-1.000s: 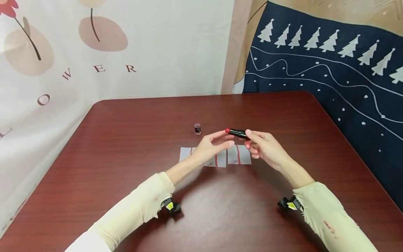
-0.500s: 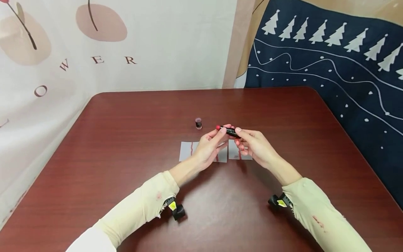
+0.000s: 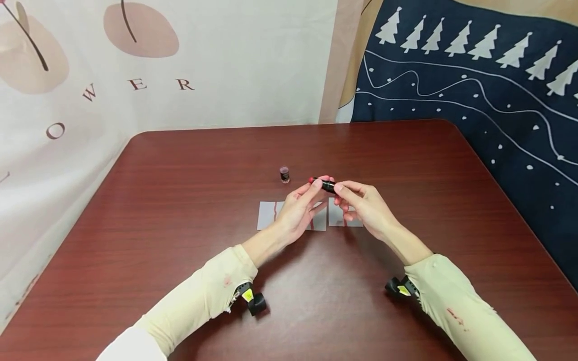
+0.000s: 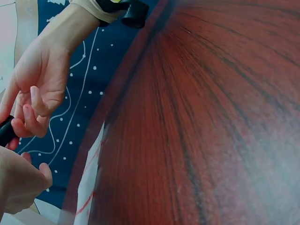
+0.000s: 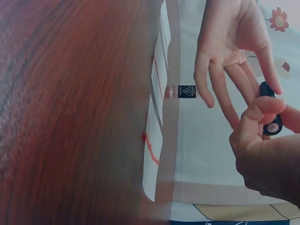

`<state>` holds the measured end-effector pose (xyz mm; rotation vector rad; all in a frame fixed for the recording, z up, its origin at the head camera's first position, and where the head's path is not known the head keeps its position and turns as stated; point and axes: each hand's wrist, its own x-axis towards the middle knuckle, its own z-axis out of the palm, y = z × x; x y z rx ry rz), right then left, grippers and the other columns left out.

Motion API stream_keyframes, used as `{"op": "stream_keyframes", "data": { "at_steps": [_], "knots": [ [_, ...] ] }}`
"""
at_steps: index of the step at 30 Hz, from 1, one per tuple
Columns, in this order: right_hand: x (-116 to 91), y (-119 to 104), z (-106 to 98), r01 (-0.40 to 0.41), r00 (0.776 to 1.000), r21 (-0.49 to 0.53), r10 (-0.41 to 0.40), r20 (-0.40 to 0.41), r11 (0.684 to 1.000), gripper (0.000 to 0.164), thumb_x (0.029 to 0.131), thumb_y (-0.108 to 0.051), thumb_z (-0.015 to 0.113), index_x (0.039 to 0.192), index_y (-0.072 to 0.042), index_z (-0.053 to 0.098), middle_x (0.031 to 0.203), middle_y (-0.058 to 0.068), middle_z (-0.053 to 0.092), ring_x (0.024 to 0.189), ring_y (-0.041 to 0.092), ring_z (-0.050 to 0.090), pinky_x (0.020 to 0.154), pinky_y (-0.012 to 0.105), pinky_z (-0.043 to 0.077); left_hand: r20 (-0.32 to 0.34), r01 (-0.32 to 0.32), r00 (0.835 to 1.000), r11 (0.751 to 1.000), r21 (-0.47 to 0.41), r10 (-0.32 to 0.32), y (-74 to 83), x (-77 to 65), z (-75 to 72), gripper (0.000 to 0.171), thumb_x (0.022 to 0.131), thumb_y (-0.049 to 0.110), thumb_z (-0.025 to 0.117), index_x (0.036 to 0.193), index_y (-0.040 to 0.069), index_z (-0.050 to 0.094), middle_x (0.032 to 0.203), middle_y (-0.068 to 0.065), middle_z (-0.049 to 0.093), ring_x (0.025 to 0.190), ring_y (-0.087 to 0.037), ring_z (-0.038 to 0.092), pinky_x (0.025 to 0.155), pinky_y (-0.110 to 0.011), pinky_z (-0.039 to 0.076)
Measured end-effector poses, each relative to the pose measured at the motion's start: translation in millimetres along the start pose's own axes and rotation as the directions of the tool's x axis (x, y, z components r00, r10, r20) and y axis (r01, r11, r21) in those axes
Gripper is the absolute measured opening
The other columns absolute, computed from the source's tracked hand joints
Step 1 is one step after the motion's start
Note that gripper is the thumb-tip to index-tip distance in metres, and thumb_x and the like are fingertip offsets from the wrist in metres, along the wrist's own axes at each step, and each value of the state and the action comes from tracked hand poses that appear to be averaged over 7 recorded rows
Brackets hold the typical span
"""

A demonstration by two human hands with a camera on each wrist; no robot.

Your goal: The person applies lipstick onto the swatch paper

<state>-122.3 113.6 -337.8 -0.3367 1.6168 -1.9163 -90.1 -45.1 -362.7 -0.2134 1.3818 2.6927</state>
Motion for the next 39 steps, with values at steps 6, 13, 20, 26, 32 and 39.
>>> {"op": "stream_keyframes", "data": {
  "at_steps": [6,13,20,26,32,39],
  "knots": [
    [-1,0,-2,-0.02,0.999,-0.029,0.021,0.034,0.999,0.038,0.09,-0.029,0.043,0.102,0.007,0.051,0.071,0.007,0.054,0.056,0.012,0.044,0.044,0.02,0.039,-0.009,-0.018,1.0,1.0,-0.001,0.018,0.6,-1.6,2.6,0.034,0.082,0.026,0.057,0.109,0.005,0.06,0.105,-0.006,0.06,0.101,-0.015,0.053,0.093,-0.045,0.027],
    [2,-3,-5,-0.017,0.999,-0.015,0.017,0.037,1.0,0.033,0.088,-0.024,0.048,0.095,0.008,0.055,0.066,0.005,0.047,0.052,0.011,0.037,0.044,0.023,0.031,-0.02,-0.028,0.999,0.999,0.03,0.028,-4.0,4.9,1.5,0.038,0.078,0.032,0.06,0.108,0.009,0.061,0.104,-0.003,0.06,0.103,-0.014,0.052,0.094,-0.046,0.024],
    [5,1,-4,-0.064,0.998,-0.006,0.064,0.022,0.998,0.037,0.086,-0.026,0.051,0.098,0.008,0.054,0.064,0.005,0.048,0.051,0.012,0.037,0.044,0.022,0.033,-0.03,-0.033,0.999,0.998,0.048,0.034,-15.6,13.1,-10.9,0.037,0.079,0.034,0.059,0.107,0.01,0.062,0.105,-0.003,0.06,0.103,-0.013,0.052,0.091,-0.044,0.029],
    [4,4,-7,-0.089,0.996,0.0,0.089,-0.002,0.996,0.041,0.086,-0.03,0.05,0.102,0.007,0.051,0.067,0.006,0.051,0.052,0.012,0.041,0.043,0.021,0.037,0.007,-0.035,0.999,0.998,0.056,0.035,-35.2,28.8,-22.9,0.04,0.077,0.038,0.06,0.109,0.014,0.061,0.108,-0.001,0.059,0.104,-0.012,0.051,0.09,-0.041,0.032],
    [4,7,-6,-0.09,0.996,0.005,0.09,-0.023,0.996,0.038,0.084,-0.024,0.054,0.101,0.01,0.05,0.068,0.005,0.052,0.053,0.011,0.039,0.044,0.02,0.035,-0.014,-0.043,0.999,0.997,0.07,0.045,-45.6,34.1,-26.8,0.041,0.076,0.04,0.06,0.108,0.014,0.061,0.106,-0.001,0.06,0.103,-0.012,0.052,0.088,-0.038,0.034],
    [5,6,-7,-0.102,0.994,-0.103,0.098,-0.04,0.989,0.034,0.083,-0.024,0.057,0.098,0.006,0.052,0.069,0.007,0.054,0.053,0.011,0.041,0.045,0.021,0.037,-0.045,-0.01,0.999,0.998,0.057,0.013,-38.2,23.0,-22.2,0.042,0.077,0.038,0.06,0.109,0.011,0.06,0.105,-0.002,0.06,0.102,-0.011,0.052,0.089,-0.038,0.033]
  ]
}}
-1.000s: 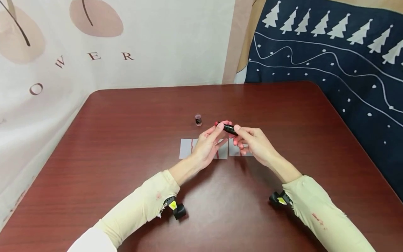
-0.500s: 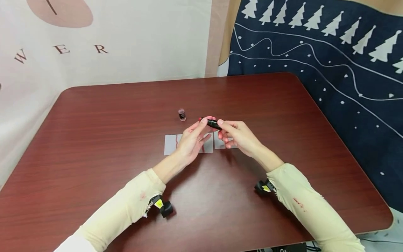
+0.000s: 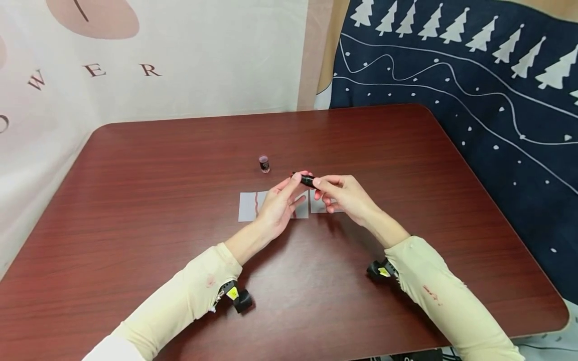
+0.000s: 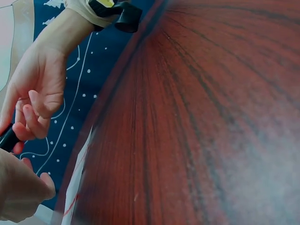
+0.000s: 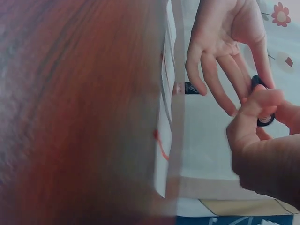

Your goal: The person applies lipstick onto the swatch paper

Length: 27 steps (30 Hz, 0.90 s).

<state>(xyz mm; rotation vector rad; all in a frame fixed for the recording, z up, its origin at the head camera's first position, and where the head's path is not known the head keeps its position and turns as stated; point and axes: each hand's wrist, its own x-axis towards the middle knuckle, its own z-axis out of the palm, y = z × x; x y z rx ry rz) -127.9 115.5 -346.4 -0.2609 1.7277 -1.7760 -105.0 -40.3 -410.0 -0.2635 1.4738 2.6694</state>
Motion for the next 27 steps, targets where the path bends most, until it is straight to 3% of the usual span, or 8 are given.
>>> {"op": "stream_keyframes", "data": {
  "at_steps": [6,12,17,27],
  "knots": [
    [2,-8,1,-0.051,0.999,-0.122,0.051,-0.002,0.991,0.047,0.085,-0.035,0.051,0.103,0.008,0.049,0.072,0.011,0.059,0.053,0.013,0.046,0.045,0.024,0.041,0.003,-0.031,1.0,0.999,0.02,0.031,-8.0,8.2,-9.2,0.042,0.076,0.042,0.059,0.108,0.015,0.061,0.105,-0.001,0.06,0.102,-0.012,0.052,0.087,-0.038,0.035],
    [1,-4,-1,-0.028,0.999,-0.103,0.03,0.023,0.994,0.037,0.086,-0.031,0.05,0.095,0.005,0.053,0.069,0.009,0.056,0.05,0.011,0.042,0.044,0.022,0.037,-0.003,-0.051,0.999,0.998,0.037,0.051,-12.4,10.7,-9.6,0.041,0.075,0.042,0.061,0.105,0.015,0.063,0.104,-0.001,0.061,0.101,-0.012,0.053,0.087,-0.037,0.035],
    [3,-2,0,0.007,1.0,-0.098,-0.006,0.01,0.995,0.032,0.083,-0.028,0.055,0.093,0.002,0.056,0.069,0.011,0.054,0.051,0.012,0.039,0.043,0.024,0.035,-0.067,-0.061,0.996,0.998,0.024,0.062,-13.6,13.3,-10.4,0.039,0.073,0.041,0.063,0.101,0.015,0.065,0.1,-0.003,0.062,0.098,-0.013,0.055,0.086,-0.035,0.037],
    [4,-4,5,-0.024,0.999,-0.066,0.025,0.023,0.998,0.054,0.087,-0.039,0.044,0.109,0.01,0.043,0.072,0.009,0.057,0.049,0.012,0.044,0.043,0.023,0.037,-0.082,-0.073,0.994,0.997,0.002,0.073,-12.3,16.8,-7.0,0.039,0.07,0.04,0.066,0.101,0.015,0.065,0.1,-0.003,0.062,0.096,-0.015,0.056,0.084,-0.034,0.039]
  ]
}}
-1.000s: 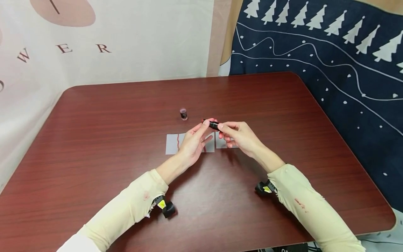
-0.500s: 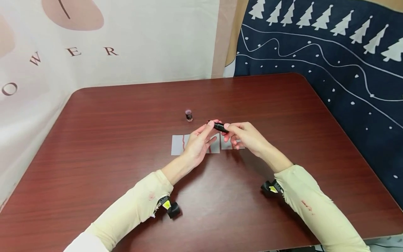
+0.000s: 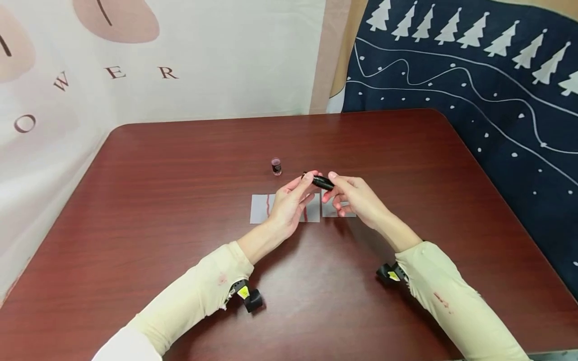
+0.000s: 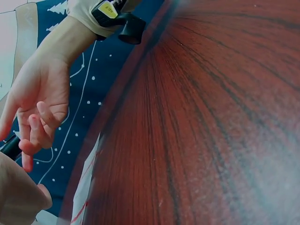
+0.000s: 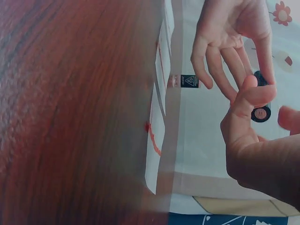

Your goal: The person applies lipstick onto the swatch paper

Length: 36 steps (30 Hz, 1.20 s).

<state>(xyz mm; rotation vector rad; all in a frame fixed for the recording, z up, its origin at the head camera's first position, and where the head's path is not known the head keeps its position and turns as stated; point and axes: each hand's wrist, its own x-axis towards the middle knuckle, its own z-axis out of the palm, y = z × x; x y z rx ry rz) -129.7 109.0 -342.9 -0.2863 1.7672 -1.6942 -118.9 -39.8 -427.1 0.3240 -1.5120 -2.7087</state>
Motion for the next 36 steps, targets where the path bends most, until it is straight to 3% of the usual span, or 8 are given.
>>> {"op": "stream_keyframes", "data": {
  "at_steps": [7,13,16,19,22,27,32,36],
  "knots": [
    [2.4,3.0,0.9,0.026,1.0,-0.038,-0.026,-0.014,0.999,0.043,0.087,-0.036,0.046,0.088,0.006,0.054,0.063,0.006,0.052,0.049,0.011,0.04,0.042,0.023,0.035,-0.036,0.013,0.999,0.998,0.058,-0.011,0.2,-1.4,1.3,0.039,0.069,0.044,0.065,0.098,0.019,0.067,0.097,-0.001,0.063,0.094,-0.013,0.057,0.082,-0.033,0.039],
    [5.2,1.4,2.4,0.069,0.998,-0.016,-0.069,-0.012,0.998,0.034,0.086,-0.029,0.05,0.092,0.005,0.052,0.066,0.004,0.048,0.052,0.01,0.039,0.043,0.022,0.035,-0.049,-0.002,0.999,0.998,0.066,0.006,4.4,-1.8,1.5,0.039,0.069,0.045,0.065,0.098,0.019,0.067,0.097,0.0,0.063,0.094,-0.013,0.057,0.08,-0.034,0.037],
    [4.9,0.9,2.5,0.045,0.999,0.015,-0.045,-0.008,0.999,0.036,0.086,-0.031,0.05,0.095,0.005,0.052,0.068,0.004,0.05,0.053,0.011,0.042,0.044,0.022,0.036,-0.059,-0.013,0.998,0.997,0.078,0.018,4.1,-2.4,1.8,0.039,0.068,0.045,0.065,0.098,0.02,0.067,0.096,0.0,0.064,0.092,-0.013,0.057,0.079,-0.033,0.037],
    [3.0,1.6,1.7,-0.03,0.999,0.076,0.028,0.029,0.997,0.045,0.086,-0.04,0.045,0.097,0.003,0.054,0.069,0.004,0.052,0.051,0.012,0.043,0.044,0.022,0.037,-0.058,-0.016,0.998,0.995,0.095,0.021,0.9,-3.1,2.4,0.039,0.068,0.046,0.066,0.097,0.02,0.067,0.095,0.001,0.064,0.093,-0.012,0.057,0.078,-0.033,0.037],
    [1.6,3.2,0.9,-0.094,0.992,0.12,0.084,0.092,0.988,0.05,0.088,-0.045,0.037,0.09,0.001,0.056,0.063,0.003,0.052,0.048,0.011,0.042,0.044,0.022,0.034,-0.047,-0.022,0.999,0.993,0.119,0.028,-2.6,-2.9,3.7,0.038,0.068,0.046,0.065,0.096,0.021,0.067,0.095,0.002,0.064,0.093,-0.012,0.057,0.078,-0.033,0.037],
    [4.1,2.7,-0.3,-0.074,0.983,0.154,0.046,0.177,0.985,0.042,0.091,-0.038,0.034,0.073,-0.004,0.051,0.053,-0.001,0.04,0.045,0.01,0.032,0.044,0.023,0.026,-0.049,-0.059,0.997,0.987,0.151,0.067,-3.3,-0.4,5.0,0.038,0.068,0.047,0.064,0.096,0.022,0.067,0.094,0.002,0.064,0.092,-0.012,0.056,0.079,-0.035,0.037],
    [5.1,3.8,-1.6,-0.103,0.971,0.189,0.057,0.231,0.977,0.037,0.092,-0.034,0.035,0.079,-0.004,0.052,0.056,0.0,0.039,0.047,0.012,0.029,0.045,0.021,0.028,-0.046,-0.072,0.996,0.985,0.16,0.08,-3.3,-4.5,3.0,0.037,0.068,0.047,0.065,0.096,0.022,0.067,0.095,0.003,0.064,0.092,-0.012,0.056,0.079,-0.035,0.036],
    [4.9,7.7,-1.8,-0.157,0.953,0.221,0.088,0.291,0.963,0.046,0.092,-0.041,0.029,0.085,-0.003,0.054,0.06,0.001,0.044,0.049,0.012,0.034,0.045,0.022,0.029,-0.034,-0.088,0.995,0.983,0.161,0.095,-5.2,-8.2,1.2,0.036,0.07,0.045,0.064,0.097,0.022,0.067,0.096,0.003,0.064,0.094,-0.01,0.055,0.078,-0.033,0.037]
  ]
}}
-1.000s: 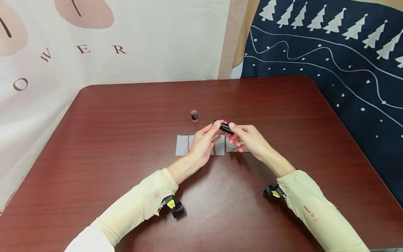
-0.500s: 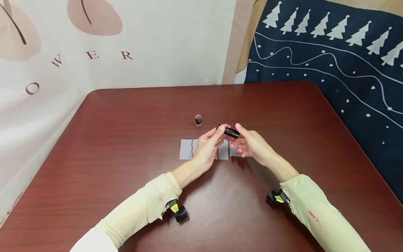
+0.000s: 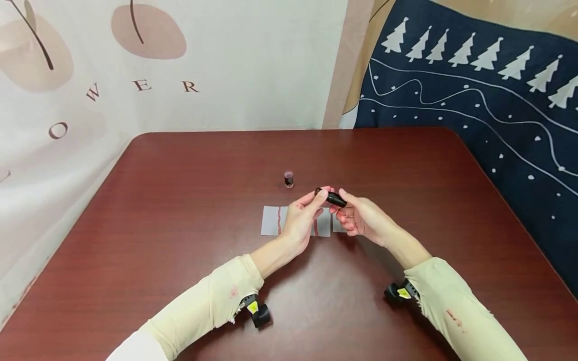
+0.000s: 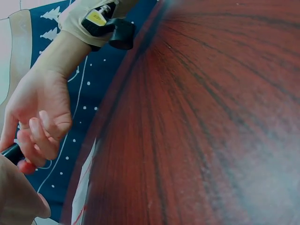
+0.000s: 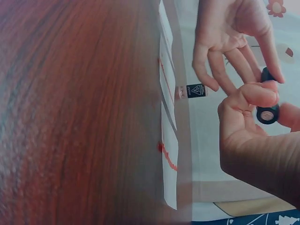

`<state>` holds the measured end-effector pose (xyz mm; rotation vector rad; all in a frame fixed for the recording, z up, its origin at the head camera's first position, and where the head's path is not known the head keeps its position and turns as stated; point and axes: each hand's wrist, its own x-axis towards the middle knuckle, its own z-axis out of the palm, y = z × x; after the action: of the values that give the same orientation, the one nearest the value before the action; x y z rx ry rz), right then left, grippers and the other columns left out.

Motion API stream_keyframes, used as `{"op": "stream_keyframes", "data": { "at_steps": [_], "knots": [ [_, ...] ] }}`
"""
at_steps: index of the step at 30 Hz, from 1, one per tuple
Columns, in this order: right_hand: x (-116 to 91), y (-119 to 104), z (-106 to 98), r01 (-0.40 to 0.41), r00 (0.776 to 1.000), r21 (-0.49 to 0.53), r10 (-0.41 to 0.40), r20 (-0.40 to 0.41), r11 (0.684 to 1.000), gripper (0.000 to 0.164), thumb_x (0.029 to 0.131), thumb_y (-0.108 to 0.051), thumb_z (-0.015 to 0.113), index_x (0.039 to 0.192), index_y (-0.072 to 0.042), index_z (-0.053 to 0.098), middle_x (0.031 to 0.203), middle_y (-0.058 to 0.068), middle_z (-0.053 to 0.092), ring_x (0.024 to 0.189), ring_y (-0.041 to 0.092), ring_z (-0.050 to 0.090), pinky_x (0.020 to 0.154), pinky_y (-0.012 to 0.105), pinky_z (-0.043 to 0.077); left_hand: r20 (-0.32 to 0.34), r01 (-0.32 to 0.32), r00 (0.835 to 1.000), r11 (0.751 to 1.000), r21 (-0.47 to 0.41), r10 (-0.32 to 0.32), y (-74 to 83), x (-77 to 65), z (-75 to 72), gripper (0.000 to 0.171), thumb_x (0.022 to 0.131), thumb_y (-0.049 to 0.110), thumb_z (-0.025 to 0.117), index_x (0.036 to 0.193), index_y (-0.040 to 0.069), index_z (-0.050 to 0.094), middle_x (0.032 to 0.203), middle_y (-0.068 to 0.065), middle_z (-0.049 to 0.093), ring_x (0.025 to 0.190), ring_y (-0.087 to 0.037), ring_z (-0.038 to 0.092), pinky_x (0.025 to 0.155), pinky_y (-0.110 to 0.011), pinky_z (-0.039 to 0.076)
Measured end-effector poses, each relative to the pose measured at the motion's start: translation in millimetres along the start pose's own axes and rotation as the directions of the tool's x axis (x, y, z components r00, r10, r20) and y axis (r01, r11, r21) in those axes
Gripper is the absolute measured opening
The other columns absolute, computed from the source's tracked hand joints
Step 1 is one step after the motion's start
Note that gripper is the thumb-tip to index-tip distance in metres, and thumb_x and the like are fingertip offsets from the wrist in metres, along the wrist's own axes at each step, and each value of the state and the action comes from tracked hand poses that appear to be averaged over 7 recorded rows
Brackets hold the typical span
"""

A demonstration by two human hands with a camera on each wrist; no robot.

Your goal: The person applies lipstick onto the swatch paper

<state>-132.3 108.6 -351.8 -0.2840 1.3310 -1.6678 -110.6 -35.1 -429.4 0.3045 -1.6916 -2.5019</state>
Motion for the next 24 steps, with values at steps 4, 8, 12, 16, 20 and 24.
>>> {"op": "stream_keyframes", "data": {
  "at_steps": [4,8,12,16,20,24],
  "knots": [
    [1.0,5.0,0.3,0.005,0.998,0.045,-0.007,0.058,0.999,0.055,0.092,-0.045,0.022,0.072,-0.004,0.052,0.049,-0.001,0.034,0.042,0.013,0.025,0.041,0.026,0.016,0.005,-0.019,1.0,1.0,-0.009,0.019,-2.6,-1.4,0.4,0.036,0.071,0.044,0.064,0.098,0.021,0.066,0.097,0.003,0.063,0.096,-0.01,0.055,0.076,-0.032,0.036],
    [1.9,7.4,0.5,0.038,0.993,0.071,-0.046,0.107,0.997,0.049,0.094,-0.037,0.02,0.065,-0.005,0.045,0.047,0.0,0.018,0.041,0.014,0.016,0.042,0.027,0.01,0.009,-0.016,1.0,1.0,-0.026,0.016,-3.7,-2.7,-0.6,0.036,0.071,0.043,0.064,0.098,0.019,0.066,0.097,0.002,0.063,0.097,-0.011,0.055,0.08,-0.032,0.037],
    [3.1,9.1,-2.1,0.024,0.98,0.132,-0.049,0.195,0.991,0.045,0.095,-0.033,0.017,0.075,-0.004,0.044,0.052,0.001,0.018,0.045,0.014,0.016,0.042,0.025,0.012,0.023,-0.028,0.999,0.998,-0.06,0.03,-4.9,-3.6,-2.3,0.035,0.072,0.039,0.064,0.098,0.016,0.066,0.097,-0.001,0.063,0.099,-0.011,0.054,0.086,-0.03,0.037],
    [4.1,8.9,-3.2,-0.019,0.958,0.221,-0.046,0.283,0.975,0.044,0.095,-0.032,0.013,0.083,-0.003,0.044,0.058,0.001,0.019,0.048,0.012,0.015,0.043,0.023,0.015,0.033,-0.049,0.998,0.995,-0.082,0.052,-5.6,-2.6,-2.6,0.034,0.074,0.037,0.064,0.099,0.014,0.066,0.097,-0.003,0.063,0.101,-0.012,0.053,0.088,-0.029,0.035],
    [5.2,8.4,-3.1,-0.045,0.948,0.287,-0.05,0.314,0.957,0.044,0.095,-0.031,0.012,0.088,-0.003,0.045,0.061,0.0,0.023,0.05,0.012,0.015,0.044,0.021,0.017,0.017,-0.045,0.999,0.997,-0.068,0.046,-3.9,-2.7,-3.3,0.034,0.073,0.038,0.064,0.098,0.015,0.066,0.096,-0.002,0.064,0.097,-0.013,0.055,0.088,-0.03,0.035],
    [6.4,7.8,-2.3,-0.031,0.953,0.306,-0.064,0.295,0.952,0.043,0.096,-0.028,0.014,0.09,-0.002,0.047,0.062,0.0,0.025,0.05,0.011,0.016,0.044,0.02,0.019,-0.007,-0.037,0.999,0.998,-0.051,0.037,-1.3,-3.4,-3.5,0.035,0.073,0.041,0.064,0.097,0.016,0.067,0.094,-0.002,0.064,0.092,-0.015,0.058,0.088,-0.03,0.035]
  ]
}}
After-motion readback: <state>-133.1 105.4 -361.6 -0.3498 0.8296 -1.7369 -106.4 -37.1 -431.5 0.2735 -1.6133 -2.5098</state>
